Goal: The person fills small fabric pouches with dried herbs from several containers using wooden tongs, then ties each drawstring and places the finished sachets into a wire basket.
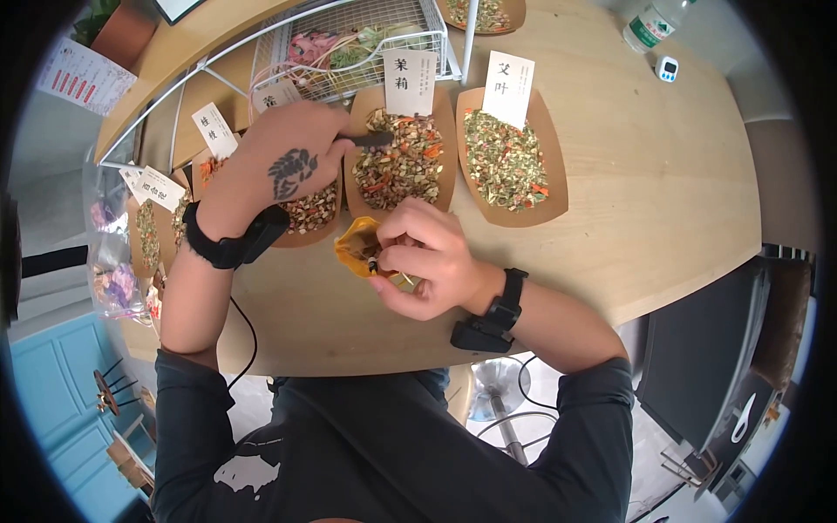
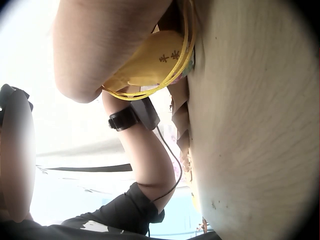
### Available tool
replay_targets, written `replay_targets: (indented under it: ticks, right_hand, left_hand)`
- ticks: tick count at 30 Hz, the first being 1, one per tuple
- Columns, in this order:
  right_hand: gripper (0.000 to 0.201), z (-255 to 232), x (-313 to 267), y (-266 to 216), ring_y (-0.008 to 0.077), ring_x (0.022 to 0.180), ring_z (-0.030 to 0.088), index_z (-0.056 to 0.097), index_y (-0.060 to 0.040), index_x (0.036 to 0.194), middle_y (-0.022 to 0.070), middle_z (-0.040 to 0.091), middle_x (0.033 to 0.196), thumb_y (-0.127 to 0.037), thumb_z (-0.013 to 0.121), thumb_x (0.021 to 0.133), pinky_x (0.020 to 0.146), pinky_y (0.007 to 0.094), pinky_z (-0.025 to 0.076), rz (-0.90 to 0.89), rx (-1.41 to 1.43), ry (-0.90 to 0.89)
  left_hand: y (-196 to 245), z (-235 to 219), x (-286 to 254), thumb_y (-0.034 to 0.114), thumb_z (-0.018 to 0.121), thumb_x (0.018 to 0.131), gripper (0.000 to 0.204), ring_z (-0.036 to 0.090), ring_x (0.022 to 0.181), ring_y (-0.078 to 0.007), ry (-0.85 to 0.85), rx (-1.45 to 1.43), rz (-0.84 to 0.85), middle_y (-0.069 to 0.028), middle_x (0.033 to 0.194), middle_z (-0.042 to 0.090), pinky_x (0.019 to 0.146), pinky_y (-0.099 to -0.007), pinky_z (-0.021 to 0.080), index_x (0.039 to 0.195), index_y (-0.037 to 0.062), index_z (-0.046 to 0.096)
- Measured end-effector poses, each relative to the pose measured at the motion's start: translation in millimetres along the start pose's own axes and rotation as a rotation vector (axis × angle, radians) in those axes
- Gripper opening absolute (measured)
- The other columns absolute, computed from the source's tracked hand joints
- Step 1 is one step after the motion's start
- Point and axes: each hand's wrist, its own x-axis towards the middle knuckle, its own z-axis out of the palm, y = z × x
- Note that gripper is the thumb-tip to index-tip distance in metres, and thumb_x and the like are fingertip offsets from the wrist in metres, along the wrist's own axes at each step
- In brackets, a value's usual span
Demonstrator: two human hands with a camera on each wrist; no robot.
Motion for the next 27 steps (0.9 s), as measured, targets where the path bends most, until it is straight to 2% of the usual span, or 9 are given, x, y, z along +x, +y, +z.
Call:
replay_targets:
  ticks: [3,6,12,18,23,27]
  right_hand:
    - [0.019,0,1,-1,0.0227,0.07,0.054,0.063,-0.0068,0.075,0.0064,0.057,0.093,-0.009,0.082,0.071,0.058,0.0338,0.043,0.002,-0.004,0.005]
    - [0.019,1,1,0,0.0228,0.07,0.054,0.063,-0.0067,0.075,0.0064,0.057,0.092,-0.009,0.082,0.071,0.058,0.0339,0.043,-0.001,0.0,0.009]
    - [0.019,1,2,-1,0.0227,0.069,0.054,0.063,-0.0068,0.075,0.0066,0.057,0.092,-0.008,0.082,0.071,0.058,0.034,0.043,0.003,-0.001,-0.004]
    - [0.018,1,2,-1,0.0225,0.069,0.055,0.063,-0.0067,0.074,0.0066,0.057,0.091,-0.008,0.081,0.071,0.057,0.0335,0.043,0.008,-0.001,-0.003]
    - [0.018,1,2,-1,0.0225,0.069,0.055,0.063,-0.0068,0.074,0.0066,0.057,0.09,-0.009,0.081,0.071,0.057,0.0333,0.042,0.009,-0.006,0.007]
    - [0.018,1,2,-1,0.0224,0.069,0.054,0.063,-0.0069,0.074,0.0066,0.057,0.09,-0.009,0.081,0.071,0.057,0.0336,0.042,0.011,-0.02,0.022]
  left_hand:
    - [7,-10,-3,0.02,0.069,0.092,0.015,0.069,0.089,-0.0408,-0.1,-0.051,0.024,-0.018,0.087,0.071,0.076,-0.0509,0.054,0.094,0.0046,0.067]
    - [14,-9,-8,0.018,0.071,0.09,0.014,0.069,0.087,-0.0403,-0.041,-0.121,0.094,-0.0166,0.085,0.069,0.075,-0.0504,0.054,0.094,0.0053,0.067]
    - [26,8,-8,0.012,0.072,0.087,0.011,0.069,0.084,-0.0373,-0.063,-0.108,0.161,-0.0131,0.083,0.067,0.07,-0.0484,0.054,0.092,0.0057,0.065]
    - [21,21,-5,0.007,0.07,0.087,0.008,0.069,0.082,-0.0361,0.062,-0.092,0.263,-0.0113,0.083,0.066,0.068,-0.0462,0.054,0.089,0.0047,0.062]
    - [16,20,-8,0.006,0.071,0.086,0.013,0.066,0.079,-0.0377,0.113,-0.148,0.242,-0.0123,0.081,0.063,0.066,-0.047,0.051,0.088,0.0042,0.059]
    - [16,-2,-19,0.007,0.073,0.087,0.016,0.063,0.077,-0.0383,0.18,-0.182,0.211,-0.0132,0.08,0.06,0.065,-0.0471,0.048,0.09,0.0044,0.058]
